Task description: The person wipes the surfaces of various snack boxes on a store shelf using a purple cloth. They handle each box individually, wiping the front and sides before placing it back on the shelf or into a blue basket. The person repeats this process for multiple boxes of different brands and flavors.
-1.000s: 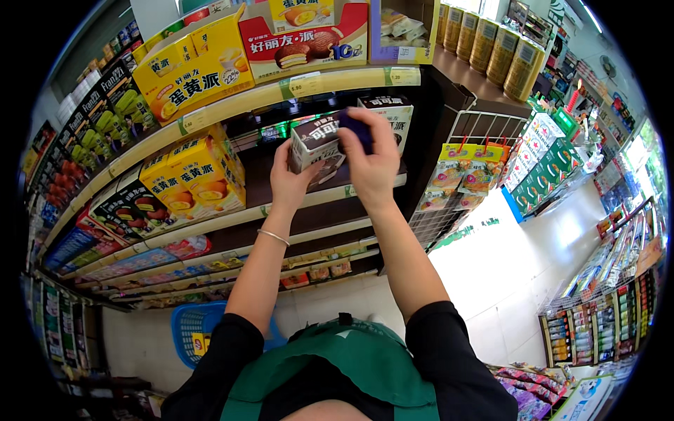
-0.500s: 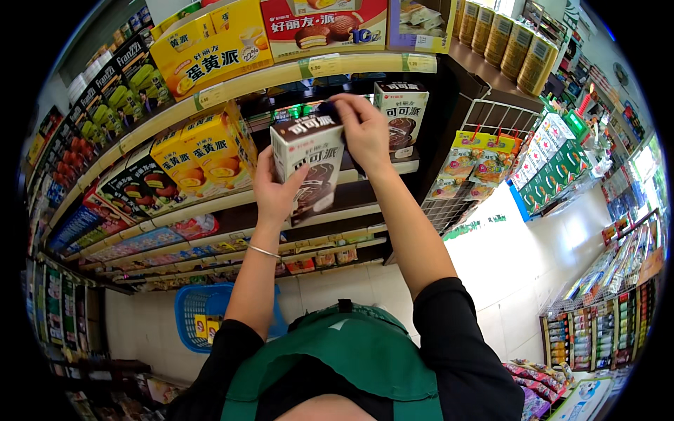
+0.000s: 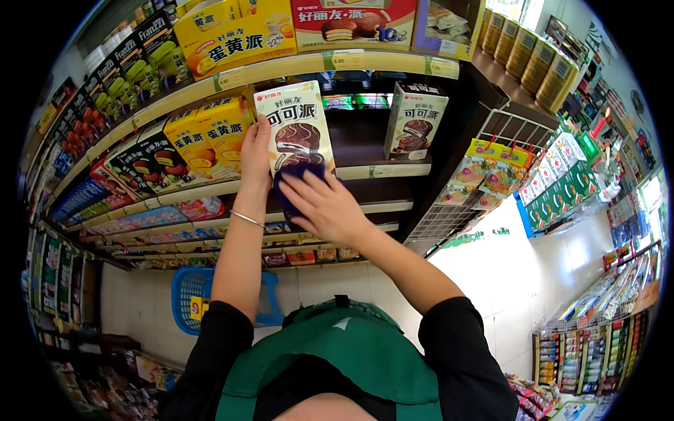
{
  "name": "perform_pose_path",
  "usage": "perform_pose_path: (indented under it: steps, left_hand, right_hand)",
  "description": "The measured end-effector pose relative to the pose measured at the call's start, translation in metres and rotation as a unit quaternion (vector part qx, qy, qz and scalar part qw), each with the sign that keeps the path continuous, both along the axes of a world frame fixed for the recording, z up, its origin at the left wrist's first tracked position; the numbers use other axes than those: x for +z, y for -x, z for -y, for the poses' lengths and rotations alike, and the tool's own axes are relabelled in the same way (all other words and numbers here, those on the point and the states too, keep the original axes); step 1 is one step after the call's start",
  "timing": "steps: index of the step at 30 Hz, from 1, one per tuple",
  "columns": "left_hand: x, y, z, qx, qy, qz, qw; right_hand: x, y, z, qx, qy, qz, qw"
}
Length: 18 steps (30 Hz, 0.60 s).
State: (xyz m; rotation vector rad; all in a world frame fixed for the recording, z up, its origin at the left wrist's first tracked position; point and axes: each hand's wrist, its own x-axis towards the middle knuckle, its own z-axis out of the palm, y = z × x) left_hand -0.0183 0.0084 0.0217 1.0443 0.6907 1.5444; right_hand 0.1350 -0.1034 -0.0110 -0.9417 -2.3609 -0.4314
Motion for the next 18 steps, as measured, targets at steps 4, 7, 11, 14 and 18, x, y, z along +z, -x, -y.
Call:
perform_pose_path:
  steps: [4,7,11,14,18]
  left_hand:
    - [-0.003,0.001,-0.007,-0.033,0.002,0.025,0.999]
    - [-0.012,-0.002,0.002,-0.04,-0.011,-0.021,0.999]
    - [-0.016,-0.018,0.03,-0.05,0.004,-0.027,0.998]
    - [-0.025,-0.019,0.034,-0.113,0.016,0.004,0.993]
    - [-0.024,-0.02,0.035,-0.21,0.039,0.085,0.973]
  right_hand:
    - [-0.004,-0.011,-0.001,0.001,0.002,0.012,1.0]
    - [0.023,-0.015,-0.018,-0.035,-0.015,-0.026,0.999]
    - [0.061,-0.026,-0.046,-0.072,-0.065,-0.065,0.993]
    - [0.072,-0.043,-0.089,0.004,-0.093,-0.207,0.974]
    - [0.089,-0.055,-0.087,0.193,0.371,-0.651,0.633]
